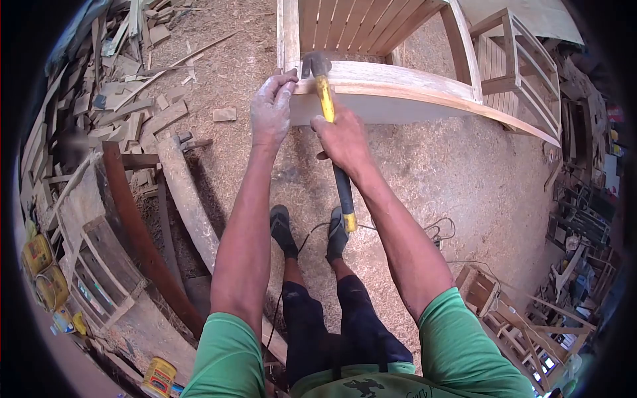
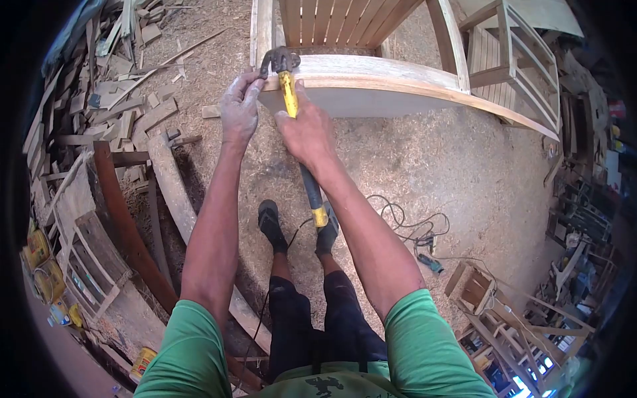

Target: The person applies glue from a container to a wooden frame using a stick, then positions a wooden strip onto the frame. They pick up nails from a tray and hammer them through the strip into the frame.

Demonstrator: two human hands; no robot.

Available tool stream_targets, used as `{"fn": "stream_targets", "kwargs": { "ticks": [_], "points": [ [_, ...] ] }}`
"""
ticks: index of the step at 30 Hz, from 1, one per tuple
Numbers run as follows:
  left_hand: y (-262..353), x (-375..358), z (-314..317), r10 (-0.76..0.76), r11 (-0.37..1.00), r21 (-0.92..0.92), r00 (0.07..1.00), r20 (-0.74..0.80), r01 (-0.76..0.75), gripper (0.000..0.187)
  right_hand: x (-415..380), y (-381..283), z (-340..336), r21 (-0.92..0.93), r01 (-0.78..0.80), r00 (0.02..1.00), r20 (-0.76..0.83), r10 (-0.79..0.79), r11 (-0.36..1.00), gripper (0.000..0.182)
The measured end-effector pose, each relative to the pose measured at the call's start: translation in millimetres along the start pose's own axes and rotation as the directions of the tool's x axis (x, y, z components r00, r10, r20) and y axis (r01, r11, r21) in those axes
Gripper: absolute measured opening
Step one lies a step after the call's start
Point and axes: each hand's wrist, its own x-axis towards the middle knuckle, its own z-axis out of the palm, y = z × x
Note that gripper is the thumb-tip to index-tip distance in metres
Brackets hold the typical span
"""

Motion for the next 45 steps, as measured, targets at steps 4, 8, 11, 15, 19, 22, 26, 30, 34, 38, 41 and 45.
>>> {"fn": "stream_targets", "kwargs": {
  "ticks": [4, 8, 11, 15, 19, 22, 26, 30, 34, 38, 41, 45],
  "points": [
    [-8.2, -2.1, 2.5, -0.022, 0.996, -0.092, 1.000, -0.004, 0.022, 0.016, -1.1, 0.7, -0.6, 0.005, -0.021, 1.000, 0.006, 0.021, 1.000, 0.074],
    [-3.4, -6.1, 2.4, 0.037, 0.999, 0.002, 0.999, -0.023, -0.037, 0.015, -3.4, 0.5, -1.1, 0.039, 0.000, 1.000, 0.009, -0.001, 0.999, 0.073],
    [-8.0, -9.4, 4.7, 0.092, 0.995, 0.047, 0.995, -0.040, -0.091, 0.015, -7.8, -1.5, -9.4, -0.014, -0.013, 0.999, 0.048, 0.013, 1.000, 0.069],
    [-22.3, -6.4, 7.4, 0.196, 0.979, 0.068, 0.978, -0.071, -0.191, 0.013, -32.0, -17.9, -26.6, 0.125, 0.019, 1.000, -0.003, -0.019, 0.992, 0.066],
    [-21.6, -3.3, 5.9, 0.236, 0.949, 0.224, 0.970, -0.050, -0.220, 0.013, -56.8, -41.9, -45.4, -0.047, 0.278, 0.949, -0.143, -0.281, 0.960, 0.069],
    [-22.7, -4.0, 6.1, 0.241, 0.945, 0.234, 0.970, -0.027, -0.228, 0.014, -60.8, -33.3, -40.4, -0.091, 0.447, 0.870, -0.187, -0.457, 0.890, 0.073],
    [-20.9, -6.2, 9.9, 0.238, 0.958, 0.189, 0.967, -0.093, -0.217, 0.010, -53.7, -22.6, -25.0, -0.317, 0.413, 0.869, -0.144, -0.474, 0.854, 0.063],
    [-18.0, -7.6, 8.3, 0.128, 0.985, 0.129, 0.988, -0.084, -0.117, 0.010, -46.8, -34.2, -25.2, -0.403, 0.310, 0.935, -0.034, -0.353, 0.861, 0.062],
    [-24.4, -10.2, 7.9, 0.258, 0.947, 0.215, 0.963, -0.073, -0.238, 0.010, -54.9, -24.0, -17.1, -0.289, 0.485, 0.799, -0.238, -0.553, 0.825, 0.067],
    [-27.9, -5.0, 7.6, 0.275, 0.942, 0.220, 0.958, -0.078, -0.252, 0.011, -44.9, -26.5, -23.8, -0.246, 0.191, 0.979, -0.029, -0.204, 0.950, 0.065],
    [-10.3, -11.5, 12.7, 0.335, 0.905, 0.345, 0.917, -0.217, -0.249, 0.015, -33.9, -11.2, -36.3, -0.140, 0.003, 0.991, -0.132, -0.022, 0.990, 0.054],
    [-9.2, -19.6, 19.9, -0.016, 0.982, 0.163, 0.902, -0.432, 0.096, 0.022, 12.0, 44.1, -88.5, -0.446, 0.084, 0.959, -0.207, -0.194, 0.891, 0.039]
  ]
}}
